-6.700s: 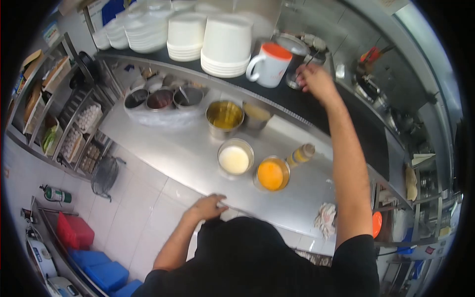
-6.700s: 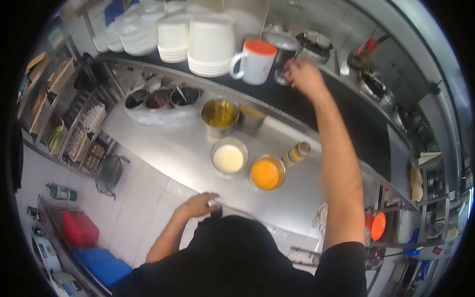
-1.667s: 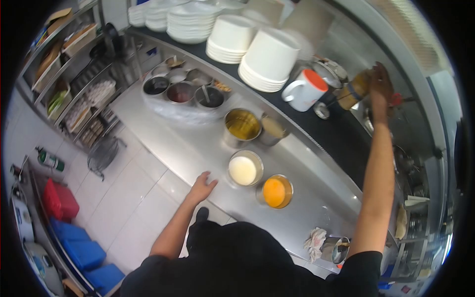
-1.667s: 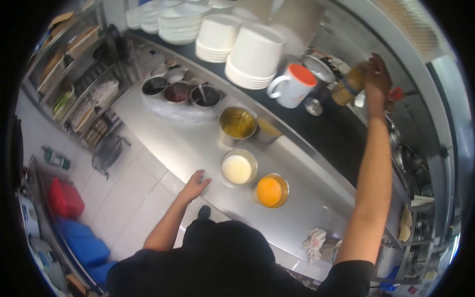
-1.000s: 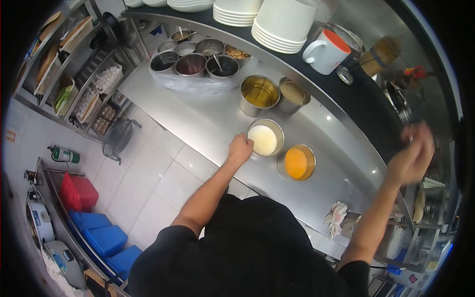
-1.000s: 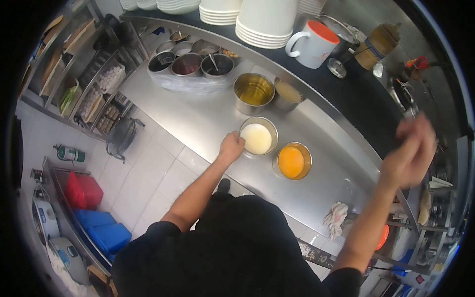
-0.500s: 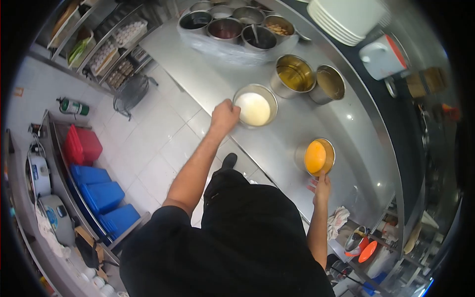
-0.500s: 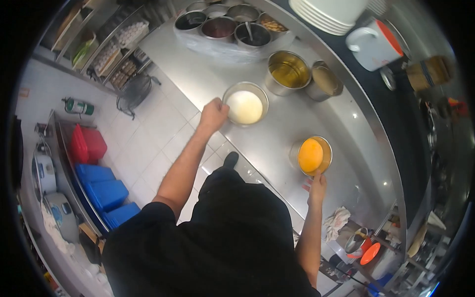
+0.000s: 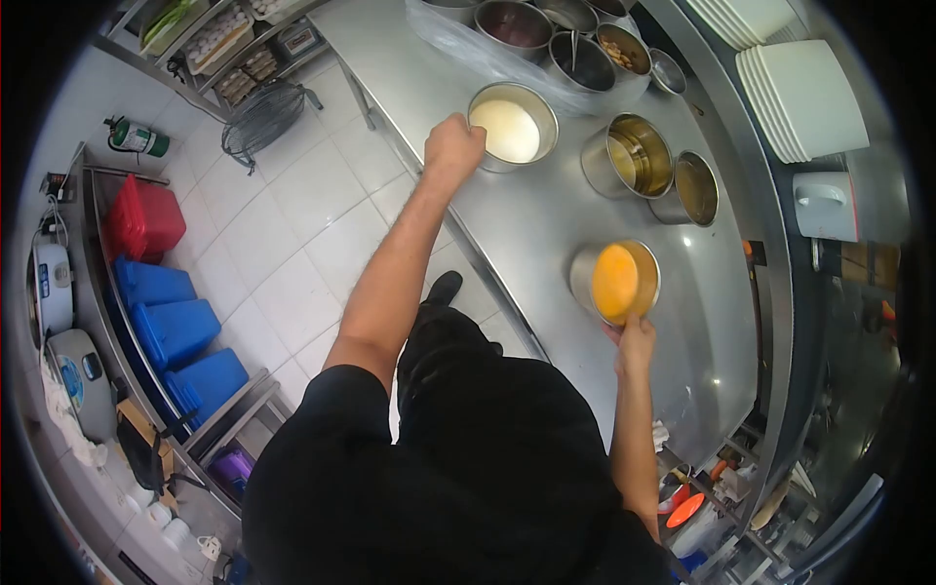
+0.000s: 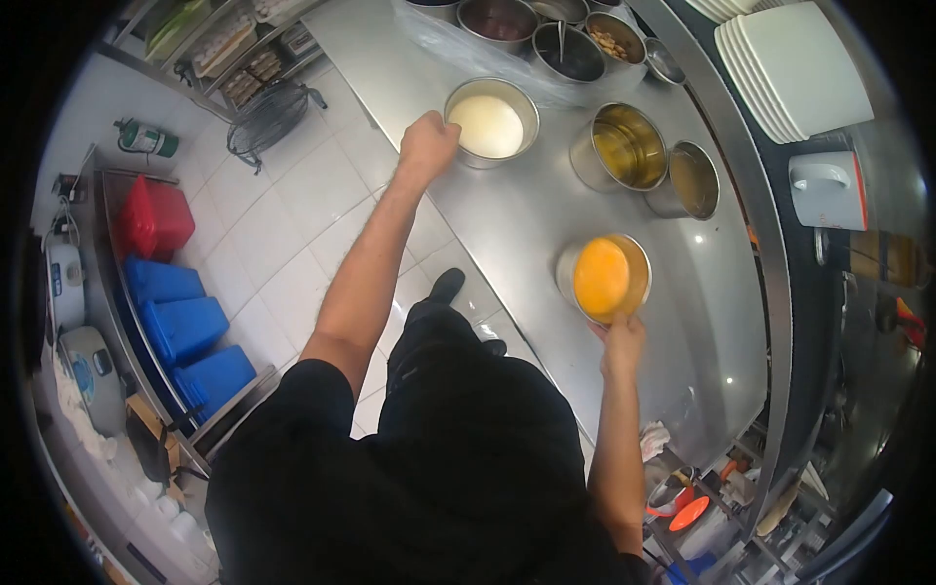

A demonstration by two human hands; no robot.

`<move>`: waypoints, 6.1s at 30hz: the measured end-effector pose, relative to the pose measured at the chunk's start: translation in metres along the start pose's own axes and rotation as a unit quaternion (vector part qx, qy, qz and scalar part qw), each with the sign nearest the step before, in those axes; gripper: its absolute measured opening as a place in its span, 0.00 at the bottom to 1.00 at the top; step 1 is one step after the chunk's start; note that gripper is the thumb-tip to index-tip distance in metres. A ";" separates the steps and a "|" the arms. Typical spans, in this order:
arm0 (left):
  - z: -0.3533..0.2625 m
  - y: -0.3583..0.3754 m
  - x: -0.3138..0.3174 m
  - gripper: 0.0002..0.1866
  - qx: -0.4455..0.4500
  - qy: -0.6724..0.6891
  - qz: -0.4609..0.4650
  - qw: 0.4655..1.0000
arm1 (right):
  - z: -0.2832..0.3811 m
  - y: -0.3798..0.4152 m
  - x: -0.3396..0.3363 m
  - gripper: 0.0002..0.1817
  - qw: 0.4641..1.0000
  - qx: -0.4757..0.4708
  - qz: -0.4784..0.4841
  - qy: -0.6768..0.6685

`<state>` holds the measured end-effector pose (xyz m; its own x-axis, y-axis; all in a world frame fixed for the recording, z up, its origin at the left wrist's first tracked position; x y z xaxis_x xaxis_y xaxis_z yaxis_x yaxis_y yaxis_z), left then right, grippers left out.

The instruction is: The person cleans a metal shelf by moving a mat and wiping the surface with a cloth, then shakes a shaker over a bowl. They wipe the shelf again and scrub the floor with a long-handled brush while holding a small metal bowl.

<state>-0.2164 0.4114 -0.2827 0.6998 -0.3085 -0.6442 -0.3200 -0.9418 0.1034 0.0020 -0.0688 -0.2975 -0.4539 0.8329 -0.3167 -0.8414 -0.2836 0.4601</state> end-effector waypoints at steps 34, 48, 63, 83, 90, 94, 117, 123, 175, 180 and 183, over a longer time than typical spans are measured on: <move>0.422 0.244 -0.014 0.27 -0.309 -0.048 0.027 0.950 | 0.274 -0.604 0.163 0.32 0.959 -0.146 0.018 0.240; 0.103 0.228 0.074 0.32 -0.067 0.029 0.710 0.700 | 0.236 -0.118 0.024 0.17 0.936 -0.288 -0.139 0.146; -0.173 0.431 0.222 0.33 -0.104 0.438 0.534 0.716 | -0.023 0.180 -0.193 0.30 0.921 -0.275 -0.215 0.175; -0.195 0.751 0.310 0.33 0.027 -0.090 0.710 0.698 | -0.386 0.320 -0.440 0.19 0.887 -0.103 -0.447 -0.056; -0.173 0.903 0.357 0.35 0.021 -0.120 0.754 0.645 | -0.420 0.502 -0.567 0.18 0.713 -0.055 -0.682 -0.152; -0.173 0.993 0.378 0.37 -0.058 -0.017 0.822 0.566 | -0.453 0.538 -0.609 0.16 0.671 -0.029 -0.678 -0.297; -0.239 1.442 0.560 0.29 -0.141 0.020 0.819 0.555 | -0.633 0.558 -0.904 0.30 0.923 -0.048 -0.156 -0.350; -0.257 1.408 0.589 0.31 -0.089 0.072 0.725 0.679 | -0.767 0.523 -1.126 0.32 0.819 0.047 -0.338 -0.461; 0.011 1.359 0.417 0.33 -0.300 0.108 0.412 0.854 | -0.717 0.749 -1.058 0.14 0.552 0.303 -0.104 -0.770; 0.018 1.312 0.418 0.32 -0.262 0.097 0.399 0.873 | -0.684 0.765 -1.037 0.15 0.685 0.340 -0.080 -0.639; 0.019 1.293 0.427 0.32 -0.271 0.147 0.417 0.855 | -0.675 0.737 -1.022 0.15 0.754 0.316 -0.044 -0.574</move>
<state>-0.3432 -0.9352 -0.4384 0.5289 -0.8480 0.0357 -0.4992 -0.2768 0.8211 -0.3518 -1.4501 -0.1946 0.4545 0.8006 0.3905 -0.3802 -0.2221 0.8979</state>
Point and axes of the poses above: each hand's wrist, its own y-axis away from the middle knuckle, its own x-axis out of the palm, z = x × y, the point moved 10 cm from there along -y, towards the middle knuckle, and after that the axes turned 2 degrees about -z, right-handed, at the moved point
